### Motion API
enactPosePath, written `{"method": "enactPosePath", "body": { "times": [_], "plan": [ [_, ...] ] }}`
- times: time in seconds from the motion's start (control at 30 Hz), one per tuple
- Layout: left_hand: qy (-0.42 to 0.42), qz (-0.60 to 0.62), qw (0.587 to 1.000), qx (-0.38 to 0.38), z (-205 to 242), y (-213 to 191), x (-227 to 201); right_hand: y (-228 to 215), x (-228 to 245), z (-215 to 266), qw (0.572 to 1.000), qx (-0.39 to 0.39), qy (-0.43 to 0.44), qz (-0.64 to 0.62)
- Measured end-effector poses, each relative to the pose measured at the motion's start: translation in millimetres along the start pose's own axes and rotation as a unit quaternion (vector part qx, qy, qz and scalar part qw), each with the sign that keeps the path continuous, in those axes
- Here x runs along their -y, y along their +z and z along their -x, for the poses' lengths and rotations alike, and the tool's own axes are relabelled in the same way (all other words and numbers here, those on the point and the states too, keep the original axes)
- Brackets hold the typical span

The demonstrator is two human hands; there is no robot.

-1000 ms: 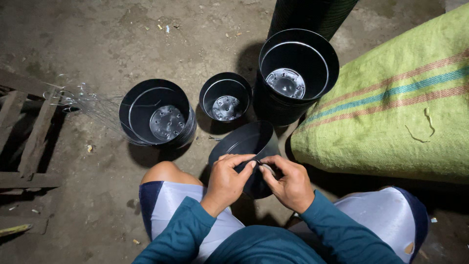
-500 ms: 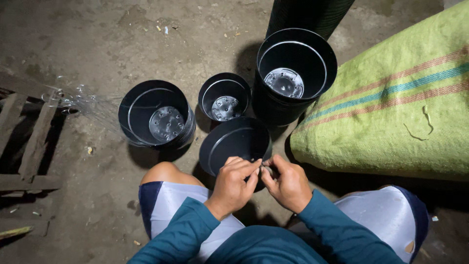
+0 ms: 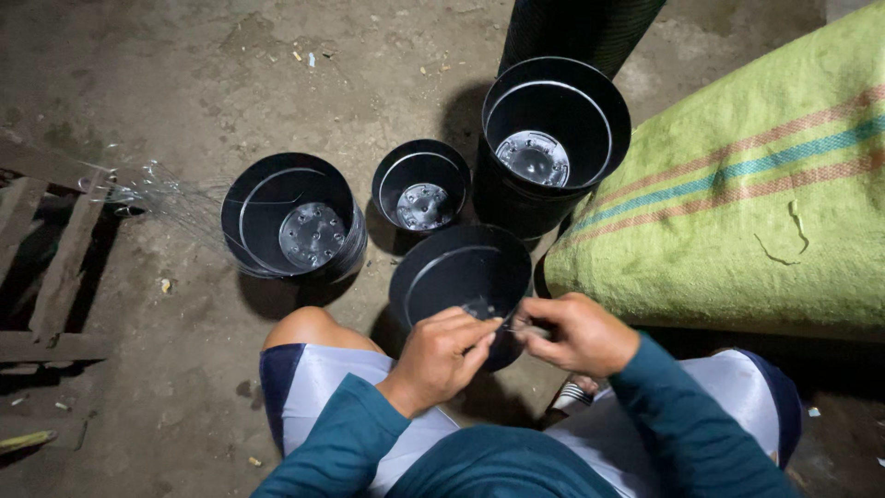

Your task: The person sits on the floor and repeatedly picks up black plastic pots from a stack. They insert a circular metal component into the bottom of each pot and then place the pot into a larger stack. The person retrieves more pots from a large woven sack to continue the process.

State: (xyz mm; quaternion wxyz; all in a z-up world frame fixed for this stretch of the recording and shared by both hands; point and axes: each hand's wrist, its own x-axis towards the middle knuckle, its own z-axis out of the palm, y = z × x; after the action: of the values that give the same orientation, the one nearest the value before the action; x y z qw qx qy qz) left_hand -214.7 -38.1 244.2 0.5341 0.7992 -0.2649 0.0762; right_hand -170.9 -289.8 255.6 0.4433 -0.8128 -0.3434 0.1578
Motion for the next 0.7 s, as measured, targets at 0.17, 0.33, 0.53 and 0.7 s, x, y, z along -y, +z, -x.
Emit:
{"method": "enactPosePath", "body": {
  "times": [0.17, 0.33, 0.53, 0.7],
  "plan": [
    [-0.041, -0.053, 0.997, -0.05, 1, -5, -1, -25, -31, 22, 0.98, -0.136, 0.112, -0.093],
    [0.075, -0.159, 0.984, 0.01, 10, 22, -5, 6, -65, 10, 0.884, -0.24, 0.39, -0.089],
    [0.065, -0.152, 0.981, 0.103, 14, 44, -37, 10, -103, 11, 0.93, -0.183, 0.304, -0.096],
    [0.125, -0.109, 0.976, 0.14, 4, 3, -51, -57, -127, 18, 0.967, -0.113, 0.155, -0.17]
  ]
}}
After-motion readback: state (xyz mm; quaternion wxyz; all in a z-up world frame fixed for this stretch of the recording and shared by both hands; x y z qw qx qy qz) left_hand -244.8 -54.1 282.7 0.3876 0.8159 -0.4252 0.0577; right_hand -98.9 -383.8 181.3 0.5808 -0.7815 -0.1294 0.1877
